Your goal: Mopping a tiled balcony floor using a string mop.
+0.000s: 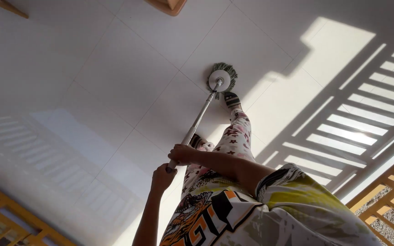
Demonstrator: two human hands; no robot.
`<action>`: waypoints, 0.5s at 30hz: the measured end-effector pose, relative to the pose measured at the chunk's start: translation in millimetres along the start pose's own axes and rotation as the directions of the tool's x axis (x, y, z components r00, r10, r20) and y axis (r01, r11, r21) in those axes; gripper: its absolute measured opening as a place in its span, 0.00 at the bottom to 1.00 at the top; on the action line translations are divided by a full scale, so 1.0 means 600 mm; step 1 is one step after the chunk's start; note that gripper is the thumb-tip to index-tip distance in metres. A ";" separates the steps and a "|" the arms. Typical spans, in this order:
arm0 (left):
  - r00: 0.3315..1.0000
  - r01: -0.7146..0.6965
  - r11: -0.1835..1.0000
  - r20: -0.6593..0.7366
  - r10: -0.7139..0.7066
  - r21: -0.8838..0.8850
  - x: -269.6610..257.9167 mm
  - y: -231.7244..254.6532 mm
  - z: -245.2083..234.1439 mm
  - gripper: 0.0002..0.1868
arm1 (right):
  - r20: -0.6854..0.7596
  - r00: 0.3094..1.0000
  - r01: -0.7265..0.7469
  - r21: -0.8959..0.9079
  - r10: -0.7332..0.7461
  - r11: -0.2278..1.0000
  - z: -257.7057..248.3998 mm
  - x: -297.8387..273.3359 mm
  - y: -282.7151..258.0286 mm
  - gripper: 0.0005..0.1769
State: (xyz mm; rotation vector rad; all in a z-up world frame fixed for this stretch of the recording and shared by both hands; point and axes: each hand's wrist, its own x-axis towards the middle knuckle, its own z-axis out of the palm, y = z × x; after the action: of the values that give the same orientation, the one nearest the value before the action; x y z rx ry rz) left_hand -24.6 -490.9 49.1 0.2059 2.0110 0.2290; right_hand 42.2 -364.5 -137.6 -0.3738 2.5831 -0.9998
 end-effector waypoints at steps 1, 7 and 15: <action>0.998 0.050 0.996 -0.024 -0.052 -0.071 -0.016 -0.060 0.003 0.31 | 0.118 0.989 0.084 0.009 -0.084 0.996 0.025 0.031 -0.038 0.18; 0.975 0.146 0.942 -0.115 -0.188 -0.302 -0.169 -0.096 -0.016 0.17 | 0.482 0.850 0.225 0.037 -0.214 0.974 -0.124 0.055 -0.225 0.08; 0.991 -0.052 0.969 -0.129 0.021 -0.243 -0.033 -0.015 -0.043 0.16 | 0.364 0.929 0.082 -0.037 -0.063 0.996 -0.155 0.069 -0.079 0.07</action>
State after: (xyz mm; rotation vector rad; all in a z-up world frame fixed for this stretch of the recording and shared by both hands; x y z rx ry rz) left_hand -40.0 -506.3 75.1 0.0725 2.0825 0.5229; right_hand -27.3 -357.9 -49.6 -0.6103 2.2759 -0.8009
